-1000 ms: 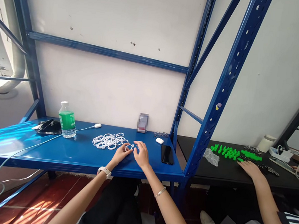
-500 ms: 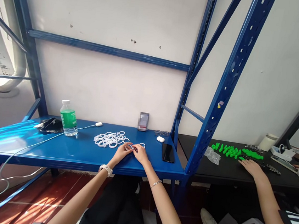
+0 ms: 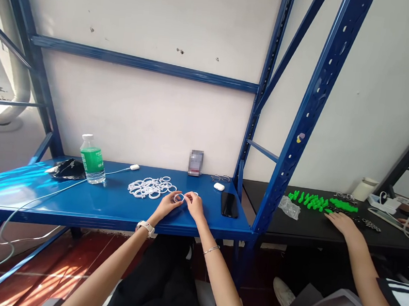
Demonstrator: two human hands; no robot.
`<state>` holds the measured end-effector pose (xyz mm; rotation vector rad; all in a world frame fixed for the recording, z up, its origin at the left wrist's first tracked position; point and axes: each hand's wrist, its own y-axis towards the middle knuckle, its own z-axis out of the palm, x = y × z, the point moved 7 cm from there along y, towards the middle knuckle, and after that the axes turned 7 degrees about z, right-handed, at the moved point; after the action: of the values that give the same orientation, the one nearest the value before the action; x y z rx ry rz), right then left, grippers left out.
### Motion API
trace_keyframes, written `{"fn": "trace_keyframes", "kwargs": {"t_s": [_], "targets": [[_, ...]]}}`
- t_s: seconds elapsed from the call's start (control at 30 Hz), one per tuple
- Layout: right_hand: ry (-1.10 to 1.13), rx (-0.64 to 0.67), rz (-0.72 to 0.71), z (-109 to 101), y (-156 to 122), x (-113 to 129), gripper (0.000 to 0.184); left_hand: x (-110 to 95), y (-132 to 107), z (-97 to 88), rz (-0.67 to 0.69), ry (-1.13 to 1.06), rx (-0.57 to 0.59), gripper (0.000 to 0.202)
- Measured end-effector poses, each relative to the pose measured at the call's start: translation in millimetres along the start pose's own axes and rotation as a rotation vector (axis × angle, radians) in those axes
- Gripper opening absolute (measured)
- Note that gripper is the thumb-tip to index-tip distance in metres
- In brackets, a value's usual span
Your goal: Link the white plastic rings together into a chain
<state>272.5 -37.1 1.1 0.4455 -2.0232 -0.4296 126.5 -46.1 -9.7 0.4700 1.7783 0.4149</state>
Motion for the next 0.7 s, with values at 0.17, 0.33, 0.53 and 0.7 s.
{"fn": "trace_keyframes", "kwargs": {"t_s": [0.17, 0.33, 0.53, 0.7], "targets": [[0.132, -0.008, 0.045, -3.2, 1.2, -7.5, 0.021, 1.2, 0.7, 2.9, 0.021, 0.080, 0.027, 0.050], [0.220, 0.001, 0.061, -4.5, 2.9, -12.8, 0.026, -3.0, 0.1, 5.9, 0.032, 0.096, 0.064, 0.050], [0.261, 0.003, 0.076, -4.3, 4.4, -16.8, 0.030, -8.8, -2.3, 6.1, -0.005, 0.074, 0.079, 0.054], [0.283, 0.002, 0.086, -3.0, 4.7, -19.1, 0.031, -10.3, -3.1, 6.8, -0.031, 0.086, 0.092, 0.061]]}}
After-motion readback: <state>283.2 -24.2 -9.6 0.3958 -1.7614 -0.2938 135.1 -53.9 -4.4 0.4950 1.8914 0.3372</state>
